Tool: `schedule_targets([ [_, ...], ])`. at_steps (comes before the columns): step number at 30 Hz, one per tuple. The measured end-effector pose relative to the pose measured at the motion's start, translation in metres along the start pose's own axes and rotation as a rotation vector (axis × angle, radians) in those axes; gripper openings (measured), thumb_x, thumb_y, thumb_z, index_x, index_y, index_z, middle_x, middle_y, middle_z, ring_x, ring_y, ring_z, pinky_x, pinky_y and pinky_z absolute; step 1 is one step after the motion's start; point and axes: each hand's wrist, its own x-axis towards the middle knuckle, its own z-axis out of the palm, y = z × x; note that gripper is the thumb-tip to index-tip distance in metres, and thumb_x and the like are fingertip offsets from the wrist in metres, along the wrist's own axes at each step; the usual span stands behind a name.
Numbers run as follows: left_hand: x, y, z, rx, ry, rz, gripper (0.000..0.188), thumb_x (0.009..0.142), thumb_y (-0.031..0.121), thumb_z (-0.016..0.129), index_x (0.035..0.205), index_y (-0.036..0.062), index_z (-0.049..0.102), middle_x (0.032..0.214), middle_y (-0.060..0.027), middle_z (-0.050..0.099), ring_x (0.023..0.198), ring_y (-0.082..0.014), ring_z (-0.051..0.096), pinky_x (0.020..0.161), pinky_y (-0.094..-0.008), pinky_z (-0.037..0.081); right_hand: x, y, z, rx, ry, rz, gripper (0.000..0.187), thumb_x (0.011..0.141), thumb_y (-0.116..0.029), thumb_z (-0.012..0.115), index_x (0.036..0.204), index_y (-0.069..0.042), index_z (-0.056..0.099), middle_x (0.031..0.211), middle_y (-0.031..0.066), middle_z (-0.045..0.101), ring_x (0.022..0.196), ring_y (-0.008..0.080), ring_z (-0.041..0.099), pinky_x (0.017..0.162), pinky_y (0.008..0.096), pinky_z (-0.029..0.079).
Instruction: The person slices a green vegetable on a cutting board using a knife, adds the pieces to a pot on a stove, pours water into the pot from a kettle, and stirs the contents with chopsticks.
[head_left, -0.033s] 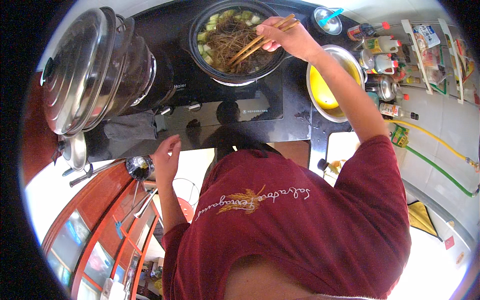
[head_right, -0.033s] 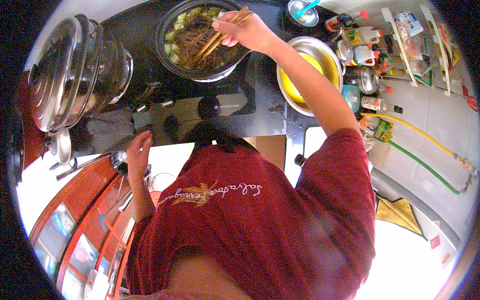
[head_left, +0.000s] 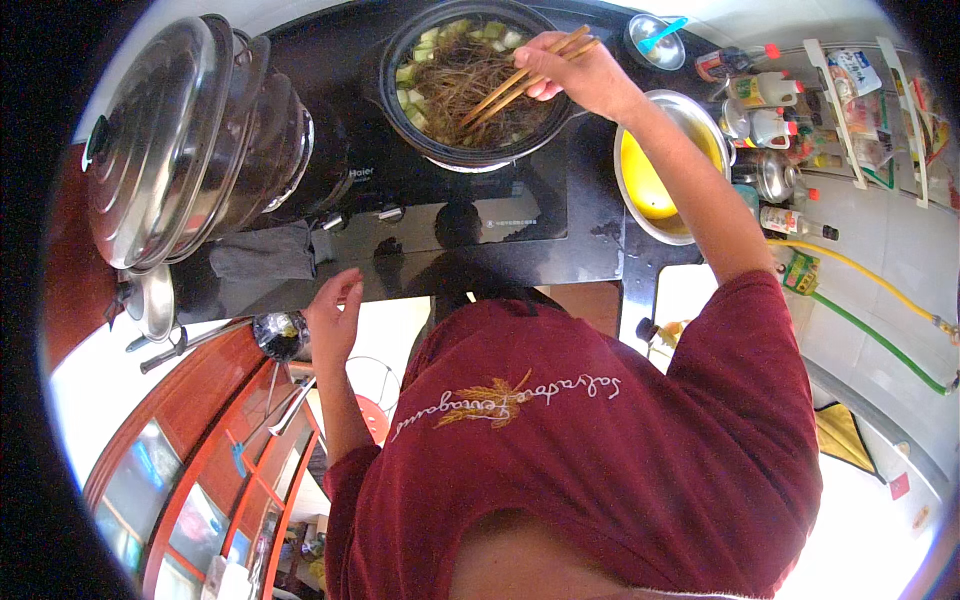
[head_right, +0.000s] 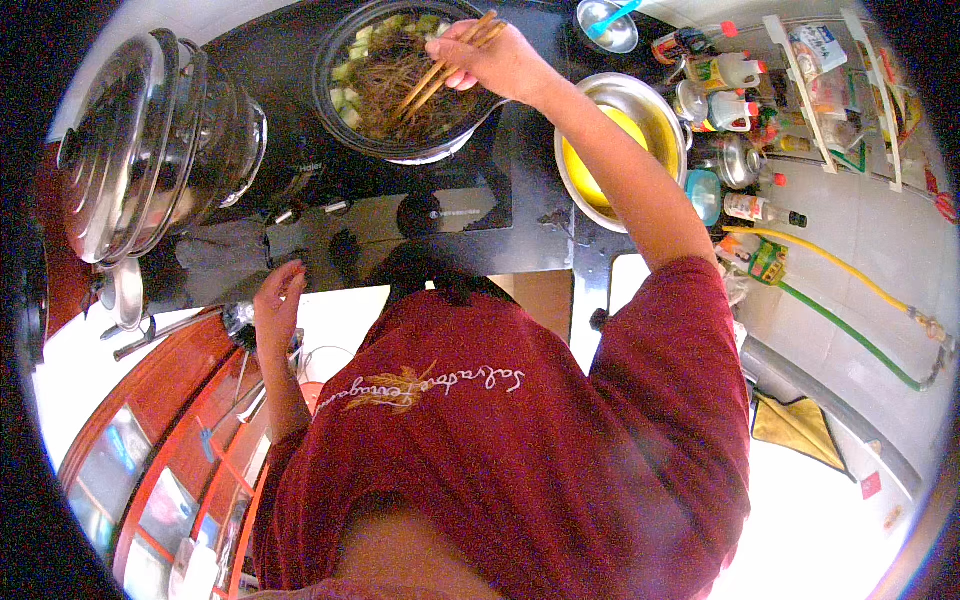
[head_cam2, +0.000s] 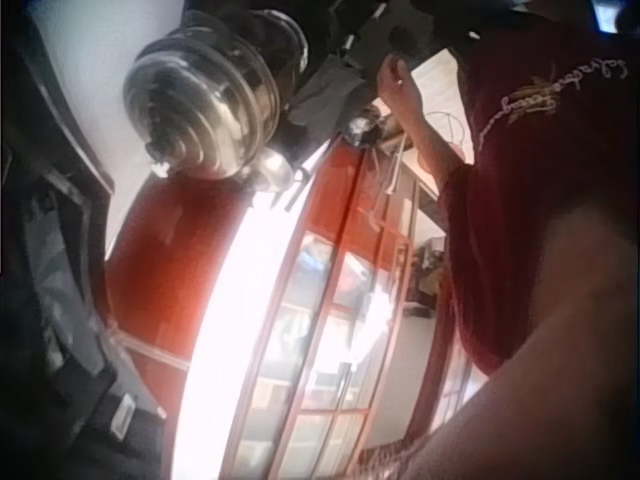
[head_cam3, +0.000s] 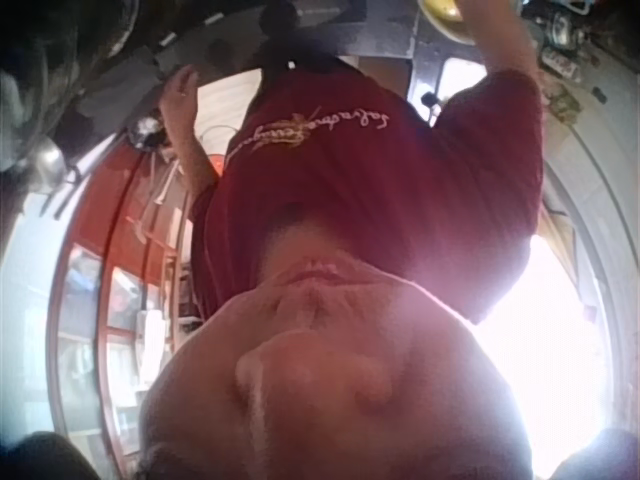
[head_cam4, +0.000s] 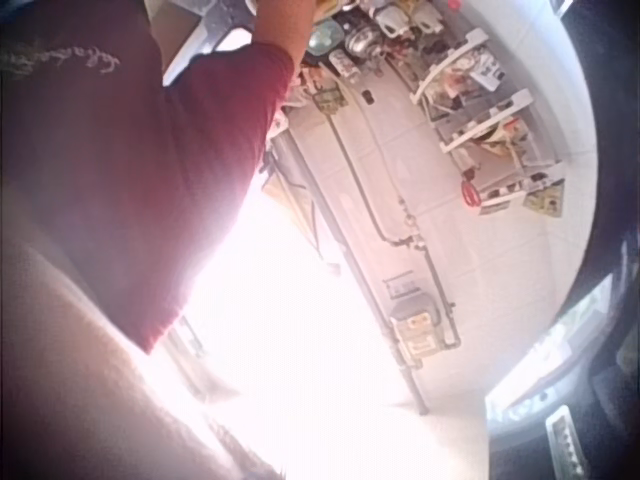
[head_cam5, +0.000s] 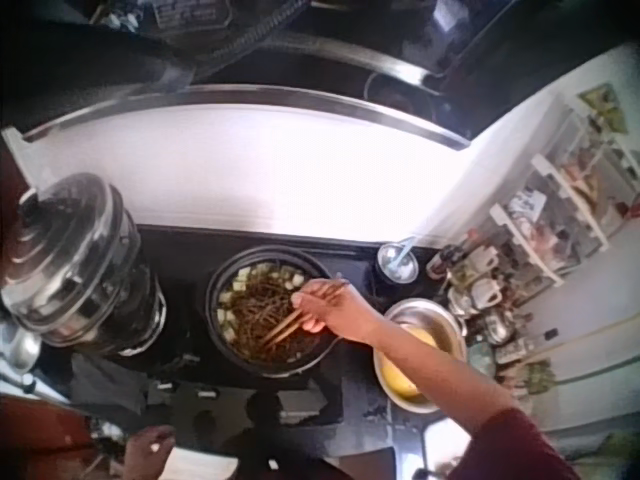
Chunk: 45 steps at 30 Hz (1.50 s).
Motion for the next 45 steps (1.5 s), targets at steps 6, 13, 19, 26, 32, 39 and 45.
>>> schedule_targets([
  [6,-0.002,-0.002,-0.006,0.051,0.0,-0.004,0.022,0.085,0.013,0.059,0.102,-0.0005,0.062,0.094,-0.0119,0.065,0.081,-0.0172,0.063,0.072,-0.0279,0.049,-0.002,-0.044,-0.003,-0.102,0.086,-0.028,0.032,0.089,-0.033,0.059,0.087,-0.001,0.064,0.069,0.0035,0.062,0.058,0.0087,0.059,0.054,0.0207,0.049],
  [13,0.001,0.004,-0.001,-0.005,-0.011,-0.008,0.021,0.085,0.012,0.06,0.103,0.0003,0.062,0.093,-0.0111,0.065,0.079,-0.017,0.063,0.072,-0.0279,0.049,0.012,0.001,0.042,-0.078,0.021,-0.018,0.025,0.084,-0.028,0.065,0.088,-0.003,0.066,0.066,0.0041,0.062,0.058,0.0095,0.059,0.055,0.0233,0.049],
  [19,-0.004,-0.002,-0.01,0.02,0.012,0.011,0.021,0.084,0.012,0.06,0.102,0.0005,0.062,0.093,-0.011,0.065,0.079,-0.0166,0.063,0.072,-0.0277,0.049,0.005,-0.031,-0.008,-0.034,0.109,0.002,0.033,0.089,-0.033,0.058,0.09,-0.001,0.065,0.071,0.0039,0.062,0.06,0.0082,0.059,0.056,0.021,0.05],
  [26,-0.002,-0.005,-0.006,-0.014,0.006,-0.017,0.022,0.085,0.013,0.059,0.103,0.0002,0.062,0.093,-0.0111,0.065,0.08,-0.0172,0.063,0.072,-0.0284,0.049,-0.002,-0.02,-0.007,-0.247,0.156,0.038,0.029,0.088,-0.03,0.059,0.089,-0.002,0.064,0.067,0.0035,0.061,0.06,0.0083,0.058,0.055,0.0223,0.049],
  [32,0.002,0.0,-0.013,0.026,0.002,0.036,0.022,0.085,0.011,0.058,0.103,0.0003,0.062,0.093,-0.0108,0.066,0.079,-0.0171,0.063,0.072,-0.0284,0.049,-0.026,-0.049,-0.034,-0.278,0.45,-0.108,0.032,0.089,-0.03,0.056,0.086,0.001,0.063,0.067,0.0059,0.062,0.059,0.0103,0.061,0.055,0.0218,0.05],
  [39,0.005,0.008,-0.007,0.005,-0.048,0.034,0.021,0.085,0.011,0.058,0.102,0.0004,0.062,0.093,-0.0112,0.066,0.081,-0.0167,0.063,0.073,-0.0276,0.049,-0.03,-0.028,0.028,-0.09,0.467,-0.071,0.028,0.088,-0.028,0.06,0.089,0.0,0.063,0.07,0.0049,0.063,0.063,0.0093,0.063,0.058,0.022,0.05],
  [45,0.009,0.008,-0.009,0.019,-0.052,0.096,0.02,0.085,0.011,0.058,0.102,0.0006,0.062,0.093,-0.0101,0.066,0.081,-0.0168,0.063,0.073,-0.0274,0.049,-0.038,-0.016,0.001,-0.352,0.544,-0.085,0.027,0.087,-0.031,0.058,0.084,-0.004,0.065,0.065,0.0093,0.064,0.058,0.0184,0.064,0.057,0.0284,0.05],
])
